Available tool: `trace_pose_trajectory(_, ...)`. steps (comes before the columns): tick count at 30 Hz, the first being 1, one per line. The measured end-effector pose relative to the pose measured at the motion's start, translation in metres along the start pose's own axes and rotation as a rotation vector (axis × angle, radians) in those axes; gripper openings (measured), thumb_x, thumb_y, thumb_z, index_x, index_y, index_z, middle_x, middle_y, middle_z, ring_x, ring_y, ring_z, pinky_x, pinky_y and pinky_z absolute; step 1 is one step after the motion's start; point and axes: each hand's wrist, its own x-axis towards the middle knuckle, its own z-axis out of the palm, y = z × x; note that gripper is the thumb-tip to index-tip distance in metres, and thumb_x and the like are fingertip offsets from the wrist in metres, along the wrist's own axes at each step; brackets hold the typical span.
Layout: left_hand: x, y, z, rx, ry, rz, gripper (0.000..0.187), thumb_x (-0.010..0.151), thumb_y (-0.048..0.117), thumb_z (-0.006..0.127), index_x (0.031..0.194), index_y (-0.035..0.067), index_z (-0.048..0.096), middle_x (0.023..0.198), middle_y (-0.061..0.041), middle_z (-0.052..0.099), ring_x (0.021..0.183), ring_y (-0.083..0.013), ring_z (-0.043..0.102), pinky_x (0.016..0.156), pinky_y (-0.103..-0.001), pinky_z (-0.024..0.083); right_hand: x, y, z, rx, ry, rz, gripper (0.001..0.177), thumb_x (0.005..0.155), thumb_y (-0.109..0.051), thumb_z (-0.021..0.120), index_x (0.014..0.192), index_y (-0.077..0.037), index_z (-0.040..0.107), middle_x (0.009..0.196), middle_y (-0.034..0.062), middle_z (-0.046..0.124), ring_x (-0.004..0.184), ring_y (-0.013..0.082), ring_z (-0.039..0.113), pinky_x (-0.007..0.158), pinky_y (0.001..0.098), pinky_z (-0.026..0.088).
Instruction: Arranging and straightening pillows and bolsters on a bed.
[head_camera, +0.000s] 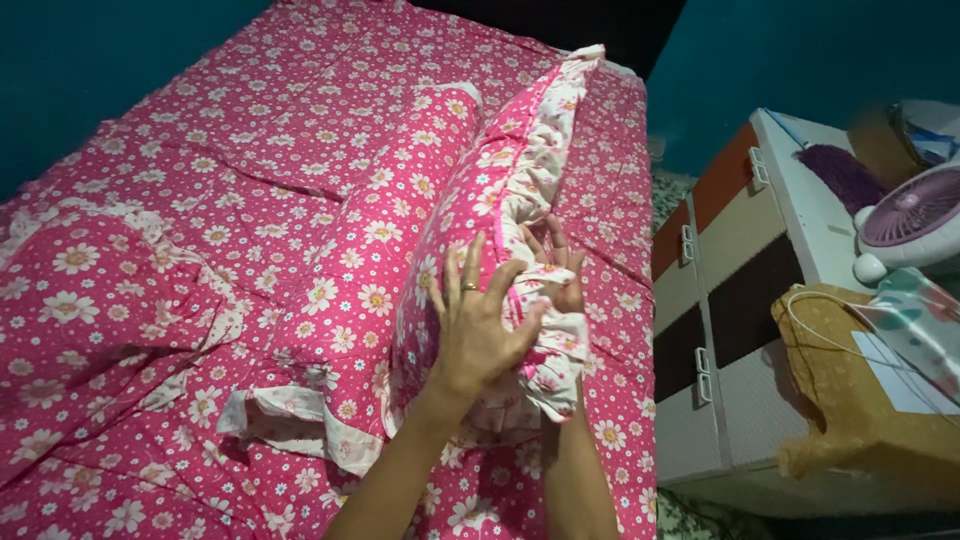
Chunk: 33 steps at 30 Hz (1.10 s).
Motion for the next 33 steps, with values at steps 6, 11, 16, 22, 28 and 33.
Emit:
trace_pose_trajectory(6,0.001,-0.027,-0.007,0.053,0.099,-0.025,0.059,0.076,0.013,0.075,0.131,0.026,0.058,0.165,-0.017,0.027,0.153,-0.0470,0.015,0.124,-0.065,0.013,-0.005,0.007,0.052,-0.127,0.233,0.056,0.071,0.105,-0.056,0.033,0.160,-0.012,0.024,0.153,0.0259,0.043,0.139,0.0368,0.047,0.106,0.0461,0.053)
trace_pose_trajectory(11,0.004,-0.046,-0.011,0.031,0.138,-0.070,0.064,0.081,-0.001,0.065,0.138,0.028,0.056,0.163,-0.018,0.030,0.152,-0.0453,0.021,0.123,-0.060,0.021,-0.004,0.050,-0.030,-0.170,0.303,0.025,0.068,0.105,-0.051,0.042,0.158,-0.010,0.029,0.146,0.0219,0.049,0.135,0.0326,0.051,0.106,0.0462,0.055)
trace_pose_trajectory(16,0.006,-0.058,-0.020,0.047,0.234,-0.026,0.066,0.081,-0.006,0.061,0.141,0.020,0.056,0.157,-0.021,0.040,0.149,-0.0430,0.031,0.125,-0.056,0.025,-0.011,0.075,-0.074,-0.312,0.363,0.094,0.065,0.104,-0.045,0.052,0.156,-0.010,0.036,0.142,0.0163,0.054,0.132,0.0257,0.054,0.108,0.0408,0.052)
trace_pose_trajectory(22,0.008,-0.061,-0.029,0.104,0.299,-0.015,0.065,0.083,-0.009,0.058,0.142,0.016,0.056,0.149,-0.024,0.049,0.143,-0.0419,0.043,0.123,-0.054,0.033,-0.043,0.119,-0.104,-0.420,0.542,0.317,0.054,0.103,-0.041,0.054,0.150,-0.013,0.049,0.147,0.0118,0.057,0.128,0.0186,0.061,0.104,0.0341,0.052)
trace_pose_trajectory(28,0.010,-0.058,-0.042,0.013,0.263,-0.109,0.065,0.084,-0.013,0.057,0.144,0.015,0.055,0.149,-0.026,0.049,0.120,-0.0414,0.061,0.104,-0.053,0.048,-0.058,0.164,-0.154,0.086,0.500,0.411,0.056,0.103,-0.033,0.059,0.151,-0.006,0.048,0.130,0.0205,0.064,0.109,0.0320,0.063,0.091,0.0510,0.056)
trace_pose_trajectory(33,0.019,-0.064,-0.047,-0.063,0.290,-0.145,0.063,0.085,-0.017,0.052,0.140,0.014,0.055,0.152,-0.029,0.044,0.115,-0.0391,0.066,0.089,-0.047,0.057,-0.066,0.192,-0.186,0.113,0.381,0.273,0.043,0.101,-0.028,0.056,0.139,-0.010,0.053,0.131,0.0150,0.066,0.117,0.0303,0.066,0.101,0.0532,0.056)
